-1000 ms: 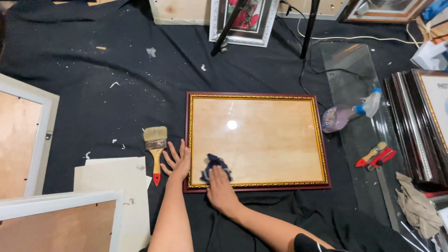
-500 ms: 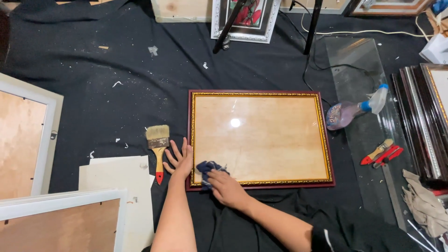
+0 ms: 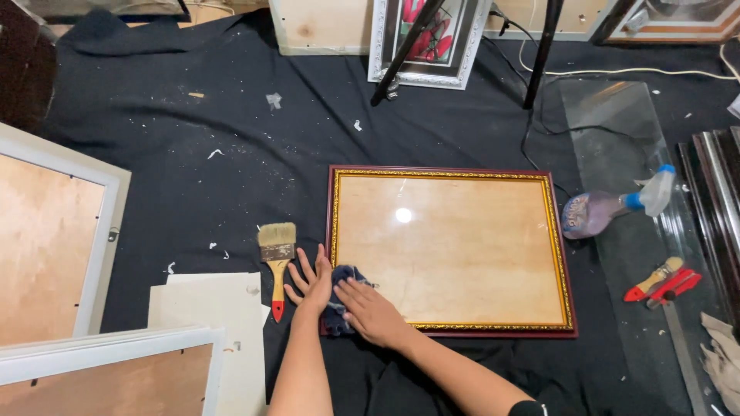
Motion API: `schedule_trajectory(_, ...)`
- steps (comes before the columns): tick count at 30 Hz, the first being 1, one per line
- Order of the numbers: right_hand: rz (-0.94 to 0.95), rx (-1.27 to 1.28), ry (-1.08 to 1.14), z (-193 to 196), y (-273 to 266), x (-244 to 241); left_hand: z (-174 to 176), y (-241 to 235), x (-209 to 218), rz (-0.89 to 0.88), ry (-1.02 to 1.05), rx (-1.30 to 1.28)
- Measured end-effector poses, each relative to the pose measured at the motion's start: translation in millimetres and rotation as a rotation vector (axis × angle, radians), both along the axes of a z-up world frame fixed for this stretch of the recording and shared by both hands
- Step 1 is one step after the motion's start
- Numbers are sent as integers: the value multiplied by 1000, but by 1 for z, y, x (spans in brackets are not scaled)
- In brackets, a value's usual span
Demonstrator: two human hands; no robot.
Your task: The person cleans the back of a yellow photo frame using a brush and a cloth. They then flip the frame over and wipe the front glass surface with the cloth. The person handles one frame throughout the clip.
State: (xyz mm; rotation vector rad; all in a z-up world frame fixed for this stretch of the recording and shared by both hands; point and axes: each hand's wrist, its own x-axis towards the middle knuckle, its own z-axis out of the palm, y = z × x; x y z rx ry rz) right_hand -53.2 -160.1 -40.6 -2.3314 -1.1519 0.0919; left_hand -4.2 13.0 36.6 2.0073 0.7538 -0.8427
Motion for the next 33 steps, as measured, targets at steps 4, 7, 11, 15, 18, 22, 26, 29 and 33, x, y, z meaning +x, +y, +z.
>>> schedule_trajectory(4,-181,-48,-126,-29,35,86,-42,6,-1,-32,-67,-2)
schedule_trajectory(7,-384,-126,-67,-30,51,151,-38,6,-2,-56,-34,12)
schedule_trajectory(11,-517,-187,51,-16,66,181,-27,7,1,-48,-17,-18)
schedule_trajectory(15,-429,-236,131,9,63,102,-88,12,-2,-104,10,57)
schedule_trajectory(18,-273,-123,-12,-10,33,14,-1,0,3,1,8,2)
schedule_trajectory(22,-272,-143,-24,-21,32,8,-9,0,2,-18,12,16)
schedule_trajectory(26,-465,-107,0,-25,63,94,-9,-1,6,-26,49,55)
schedule_trajectory(29,-534,-88,-11,-27,69,170,-2,-2,7,-38,72,52)
schedule_trajectory(33,-505,-299,-384,-39,34,233,-4,-3,10,-117,105,115)
